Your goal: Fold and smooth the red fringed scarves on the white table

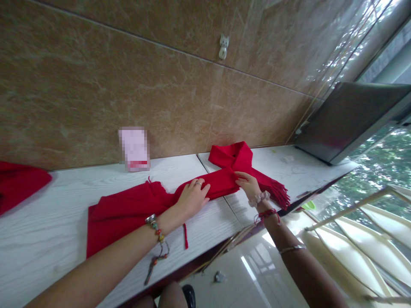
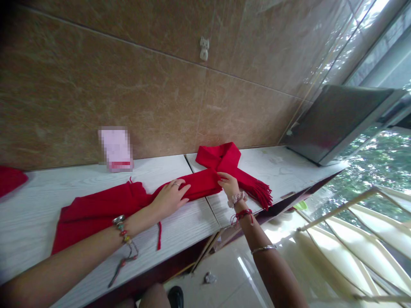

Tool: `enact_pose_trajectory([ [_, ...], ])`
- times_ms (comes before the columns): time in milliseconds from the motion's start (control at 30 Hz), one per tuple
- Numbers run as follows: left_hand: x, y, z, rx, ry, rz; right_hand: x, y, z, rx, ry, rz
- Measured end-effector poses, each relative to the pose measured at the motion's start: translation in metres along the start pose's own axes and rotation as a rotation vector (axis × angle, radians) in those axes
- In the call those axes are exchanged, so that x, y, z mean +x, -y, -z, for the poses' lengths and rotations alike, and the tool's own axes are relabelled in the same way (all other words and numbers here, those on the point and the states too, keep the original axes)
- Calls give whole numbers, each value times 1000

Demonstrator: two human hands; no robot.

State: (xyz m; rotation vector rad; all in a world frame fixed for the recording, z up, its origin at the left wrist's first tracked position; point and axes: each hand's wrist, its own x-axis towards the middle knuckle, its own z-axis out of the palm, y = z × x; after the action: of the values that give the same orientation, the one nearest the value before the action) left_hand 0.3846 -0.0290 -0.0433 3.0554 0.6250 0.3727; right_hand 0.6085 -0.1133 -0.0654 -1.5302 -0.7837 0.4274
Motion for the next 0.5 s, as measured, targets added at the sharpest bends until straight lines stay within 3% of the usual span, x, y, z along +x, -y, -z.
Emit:
enact_pose_trajectory([
  [133, 2, -3, 8, 13, 60, -12, 3, 21, -12, 158, -41, 67],
  [267, 0, -1, 11, -40, 63, 2, -2, 16, -20, 213, -66, 36],
  [367, 0, 10, -2, -33, 37, 15, -10, -2, -19, 141, -140, -83],
  [500, -1, 26, -29, -70, 23, -53, -14, -13, -17, 38, -140, -32],
])
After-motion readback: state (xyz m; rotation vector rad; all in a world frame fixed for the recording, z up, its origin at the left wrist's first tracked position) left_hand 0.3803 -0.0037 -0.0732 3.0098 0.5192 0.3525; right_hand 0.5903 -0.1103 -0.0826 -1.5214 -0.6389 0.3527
